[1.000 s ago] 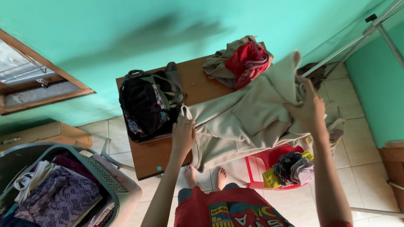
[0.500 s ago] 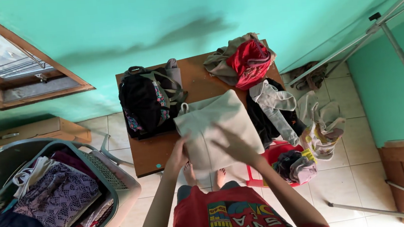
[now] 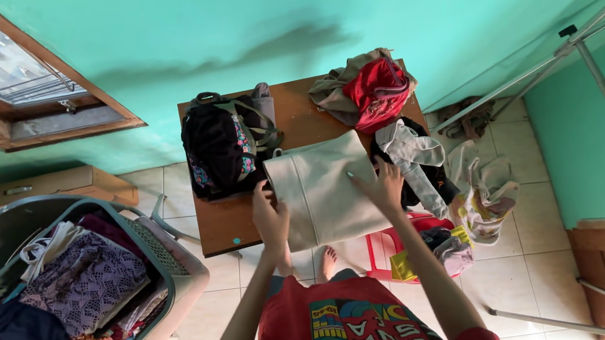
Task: The person folds a light-colored hoodie and a black t-shirt on a wooden table, then places them into a laundry basket. The person also picks up and moves other garments from the floor and a nearby shelf.
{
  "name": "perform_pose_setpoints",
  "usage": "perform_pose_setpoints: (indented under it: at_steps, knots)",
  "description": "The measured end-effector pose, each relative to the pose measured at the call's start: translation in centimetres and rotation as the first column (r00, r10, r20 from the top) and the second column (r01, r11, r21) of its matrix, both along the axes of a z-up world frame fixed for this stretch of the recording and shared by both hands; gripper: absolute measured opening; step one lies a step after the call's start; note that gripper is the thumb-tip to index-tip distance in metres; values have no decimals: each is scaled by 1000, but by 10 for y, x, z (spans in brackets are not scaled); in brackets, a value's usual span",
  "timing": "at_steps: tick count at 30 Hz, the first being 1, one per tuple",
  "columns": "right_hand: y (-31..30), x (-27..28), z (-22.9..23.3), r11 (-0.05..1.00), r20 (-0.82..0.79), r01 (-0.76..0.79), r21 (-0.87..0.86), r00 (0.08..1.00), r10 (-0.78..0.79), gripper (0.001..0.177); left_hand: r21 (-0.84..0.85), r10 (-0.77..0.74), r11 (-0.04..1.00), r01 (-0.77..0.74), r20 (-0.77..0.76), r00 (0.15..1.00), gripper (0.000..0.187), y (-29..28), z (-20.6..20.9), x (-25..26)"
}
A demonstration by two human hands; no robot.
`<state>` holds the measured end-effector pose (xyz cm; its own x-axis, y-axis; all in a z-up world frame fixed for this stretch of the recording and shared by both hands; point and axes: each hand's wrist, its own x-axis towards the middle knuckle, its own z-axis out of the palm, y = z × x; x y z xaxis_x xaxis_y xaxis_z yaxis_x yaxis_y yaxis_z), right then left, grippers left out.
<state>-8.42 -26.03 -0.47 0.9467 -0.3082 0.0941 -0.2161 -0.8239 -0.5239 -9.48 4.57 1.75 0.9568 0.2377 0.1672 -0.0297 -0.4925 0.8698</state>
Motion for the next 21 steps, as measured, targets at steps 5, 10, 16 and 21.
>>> perform_pose_setpoints:
  at_steps: [5, 10, 16, 21]
  knots:
    - [-26, 49, 6, 882, -323, 20, 471, 934, 151, 86, -274, -447, 889, 368, -339, 828, 48, -24, 13, -35]
    - [13, 45, 77, 694, -65, -217, 687, 932, 356, 88, -749, -616, 662, -8, -551, 564, 75, -29, 5, 1]
    - [111, -42, 205, 745, 80, -654, -129, 742, 665, 58, -970, -689, 9, -242, -181, 701, 88, 2, 100, -36]
    - [171, -112, 276, 491, 177, -812, -317, 458, 871, 52, -926, -529, -325, -192, 10, 848, 86, 26, 89, -65]
